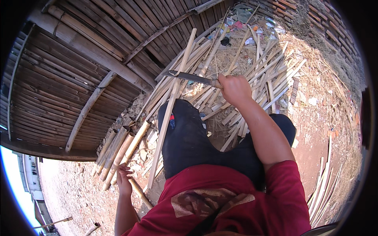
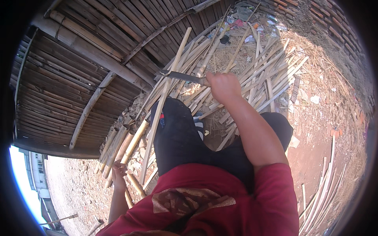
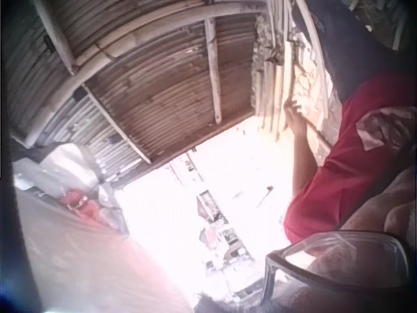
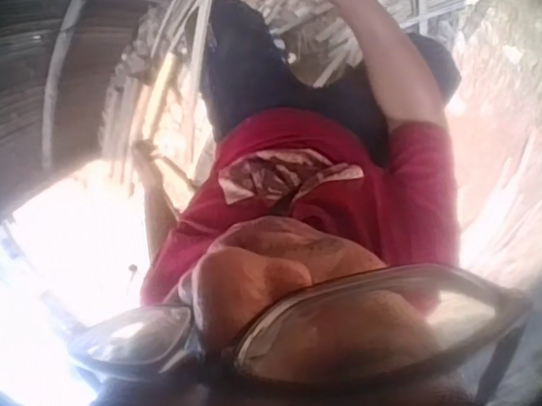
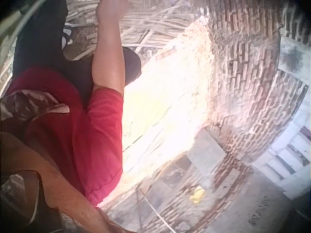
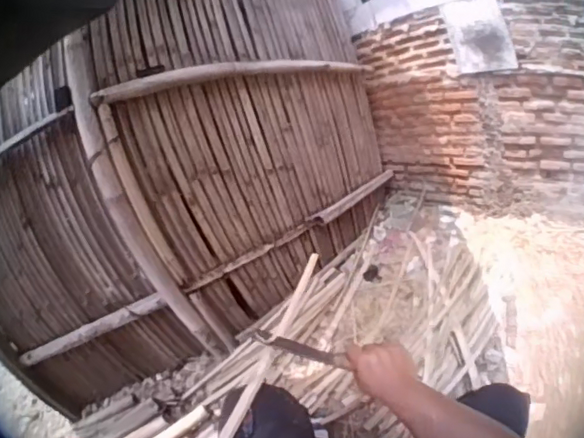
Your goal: The person shaves thin strips of bamboo using a machete while sitting on the ground, periodically bending and testing the flexibility of the material.
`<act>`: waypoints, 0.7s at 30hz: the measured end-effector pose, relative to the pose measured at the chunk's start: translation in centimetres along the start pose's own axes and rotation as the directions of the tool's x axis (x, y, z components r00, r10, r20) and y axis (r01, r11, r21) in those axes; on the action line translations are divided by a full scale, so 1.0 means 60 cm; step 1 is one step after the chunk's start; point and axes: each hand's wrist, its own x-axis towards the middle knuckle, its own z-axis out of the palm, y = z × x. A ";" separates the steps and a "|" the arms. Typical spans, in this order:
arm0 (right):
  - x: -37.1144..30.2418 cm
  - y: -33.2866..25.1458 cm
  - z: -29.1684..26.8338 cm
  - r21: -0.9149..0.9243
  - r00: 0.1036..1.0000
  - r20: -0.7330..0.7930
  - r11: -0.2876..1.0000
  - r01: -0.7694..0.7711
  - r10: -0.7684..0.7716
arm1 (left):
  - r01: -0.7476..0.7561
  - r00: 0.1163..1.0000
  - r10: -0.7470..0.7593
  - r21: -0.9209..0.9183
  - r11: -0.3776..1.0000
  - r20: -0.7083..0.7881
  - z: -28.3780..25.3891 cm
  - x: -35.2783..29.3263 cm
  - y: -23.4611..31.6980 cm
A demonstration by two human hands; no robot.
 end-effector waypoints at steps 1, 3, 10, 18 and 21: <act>0.002 -0.003 0.003 0.000 1.000 -0.006 1.000 0.019 -0.019 | -0.125 0.985 0.123 0.012 0.992 0.123 0.018 0.004 0.051; 0.000 -0.006 0.003 -0.001 0.999 -0.013 0.999 0.050 -0.050 | -0.135 0.926 0.085 0.112 0.985 0.369 0.040 0.010 0.112; -0.015 -0.019 -0.032 -0.044 0.992 -0.087 0.995 0.084 -0.088 | 0.012 0.754 -0.422 0.633 0.774 0.503 0.138 -0.011 0.231; 0.027 -0.010 -0.096 -0.116 0.988 0.043 0.981 0.154 -0.150 | -0.001 0.969 -0.121 0.494 0.870 0.215 0.174 -0.001 0.118; 0.029 0.003 -0.122 -0.016 0.979 0.171 0.994 0.112 -0.108 | -0.072 0.980 -0.042 0.536 0.841 0.196 0.178 0.011 0.081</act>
